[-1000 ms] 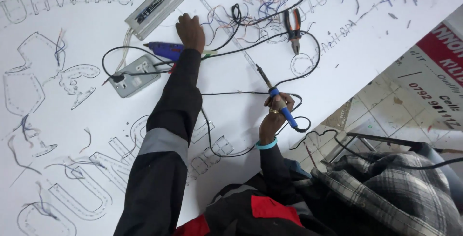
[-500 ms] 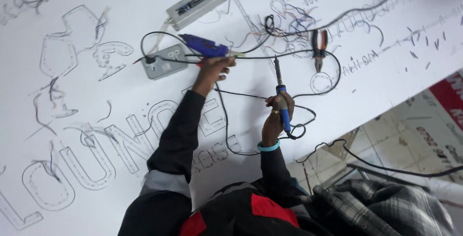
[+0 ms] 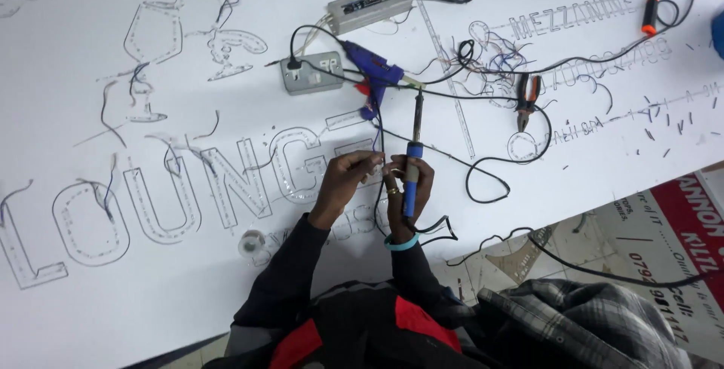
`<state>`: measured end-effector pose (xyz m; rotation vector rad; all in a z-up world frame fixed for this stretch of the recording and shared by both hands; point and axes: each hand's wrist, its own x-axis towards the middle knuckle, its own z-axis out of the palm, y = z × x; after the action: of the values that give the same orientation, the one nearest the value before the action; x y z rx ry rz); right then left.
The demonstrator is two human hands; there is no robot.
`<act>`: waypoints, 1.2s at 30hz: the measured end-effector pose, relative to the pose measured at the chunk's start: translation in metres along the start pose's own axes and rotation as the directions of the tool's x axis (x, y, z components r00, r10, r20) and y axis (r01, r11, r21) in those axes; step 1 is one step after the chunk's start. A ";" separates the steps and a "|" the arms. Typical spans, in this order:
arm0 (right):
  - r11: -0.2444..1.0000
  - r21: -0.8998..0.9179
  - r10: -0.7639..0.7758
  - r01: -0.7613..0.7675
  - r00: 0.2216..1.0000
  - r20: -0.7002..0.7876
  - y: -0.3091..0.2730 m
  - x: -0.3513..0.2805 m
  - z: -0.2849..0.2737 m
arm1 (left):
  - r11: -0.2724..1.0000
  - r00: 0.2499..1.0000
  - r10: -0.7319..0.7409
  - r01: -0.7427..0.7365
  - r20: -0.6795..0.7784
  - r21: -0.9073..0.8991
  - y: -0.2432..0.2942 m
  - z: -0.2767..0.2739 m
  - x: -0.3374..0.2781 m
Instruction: Soldering electrical wires to LED strips on a sign template to create a lighted sign.
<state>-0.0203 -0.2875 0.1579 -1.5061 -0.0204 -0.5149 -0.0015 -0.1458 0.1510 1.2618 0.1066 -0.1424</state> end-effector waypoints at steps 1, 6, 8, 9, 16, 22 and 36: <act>1.000 -0.002 0.009 -0.009 1.000 0.011 -0.001 -0.006 0.001 | 1.000 1.000 -0.006 0.006 -0.012 -0.005 0.013 0.001 -0.013; 0.998 0.016 -0.055 0.055 0.998 0.032 0.004 -0.028 0.013 | 0.976 0.986 0.146 -0.131 -0.078 0.172 0.046 -0.006 -0.058; 0.997 0.047 -0.062 0.059 0.997 0.049 -0.007 -0.035 0.021 | 0.976 0.983 0.158 -0.141 -0.098 0.168 0.043 -0.010 -0.069; 0.995 0.079 -0.064 0.059 0.996 0.067 -0.012 -0.039 0.026 | 0.975 0.978 0.168 -0.147 -0.121 0.165 0.041 -0.013 -0.075; 0.995 0.084 0.025 -0.047 0.968 0.250 0.016 -0.078 0.023 | 0.974 0.976 0.034 0.016 -0.215 0.227 0.013 -0.043 -0.131; 0.999 0.039 -0.028 0.011 0.894 0.448 0.035 -0.109 0.012 | 0.599 0.912 0.405 -0.319 0.066 0.734 0.028 -0.054 -0.192; 0.983 -0.007 0.151 -0.182 0.793 0.591 0.021 -0.132 0.032 | 0.450 0.915 0.401 -0.166 -0.033 0.878 -0.053 -0.105 -0.172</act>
<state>-0.1210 -0.2166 0.0978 -1.5493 -0.3830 0.1166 -0.1798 -0.0534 0.0970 2.3182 0.0129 0.3158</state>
